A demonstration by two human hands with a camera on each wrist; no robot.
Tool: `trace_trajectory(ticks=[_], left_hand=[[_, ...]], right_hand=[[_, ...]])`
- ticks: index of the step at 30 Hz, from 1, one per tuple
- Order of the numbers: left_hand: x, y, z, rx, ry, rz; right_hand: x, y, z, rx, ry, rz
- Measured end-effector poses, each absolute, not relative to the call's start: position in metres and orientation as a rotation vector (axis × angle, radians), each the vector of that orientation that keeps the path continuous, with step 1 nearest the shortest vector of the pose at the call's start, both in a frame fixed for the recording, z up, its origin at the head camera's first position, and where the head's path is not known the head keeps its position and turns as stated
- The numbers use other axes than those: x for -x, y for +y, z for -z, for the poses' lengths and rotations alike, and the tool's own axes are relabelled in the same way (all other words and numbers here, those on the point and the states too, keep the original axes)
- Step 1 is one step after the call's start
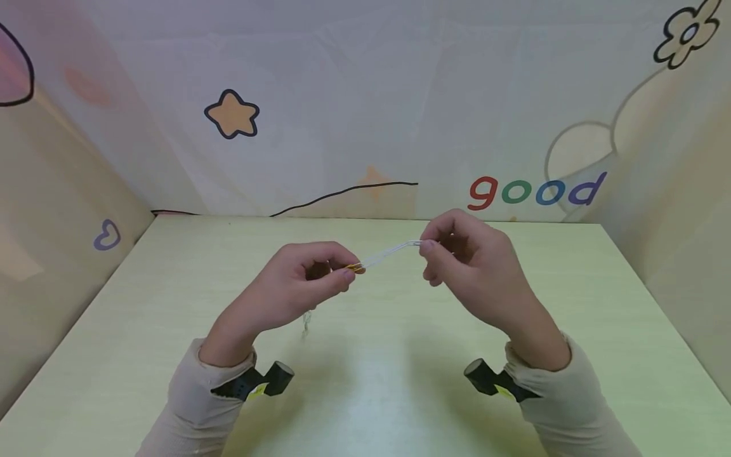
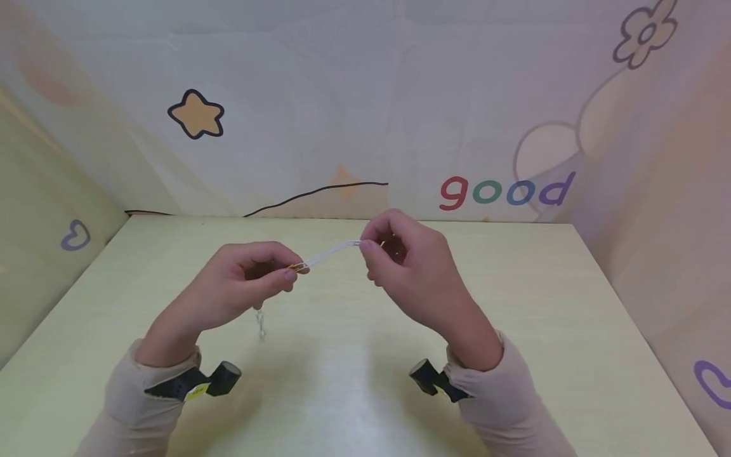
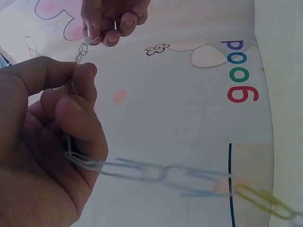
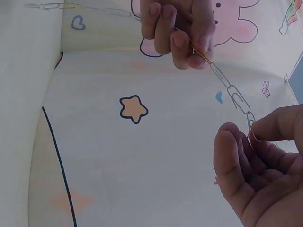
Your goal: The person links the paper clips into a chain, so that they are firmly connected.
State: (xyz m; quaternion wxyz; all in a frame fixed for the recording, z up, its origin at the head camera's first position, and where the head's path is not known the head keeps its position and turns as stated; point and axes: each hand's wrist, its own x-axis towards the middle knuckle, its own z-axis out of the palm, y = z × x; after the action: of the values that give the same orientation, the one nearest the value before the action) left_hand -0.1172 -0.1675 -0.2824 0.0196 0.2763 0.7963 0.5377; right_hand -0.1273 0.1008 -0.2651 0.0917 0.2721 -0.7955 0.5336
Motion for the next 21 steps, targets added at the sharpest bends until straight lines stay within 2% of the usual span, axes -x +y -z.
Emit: trace_trajectory(ticks=[9,21], left_hand=[[0.119,-0.168,0.283,-0.879,2.45,-1.658],[0.122,-0.17,0.286,-0.888,2.439,-1.652]], right_hand=[[0.131,0.119,0.257,-0.764,-2.201,-1.593],[0.142,0.14,0.254,-0.779,-1.811,-1.951]])
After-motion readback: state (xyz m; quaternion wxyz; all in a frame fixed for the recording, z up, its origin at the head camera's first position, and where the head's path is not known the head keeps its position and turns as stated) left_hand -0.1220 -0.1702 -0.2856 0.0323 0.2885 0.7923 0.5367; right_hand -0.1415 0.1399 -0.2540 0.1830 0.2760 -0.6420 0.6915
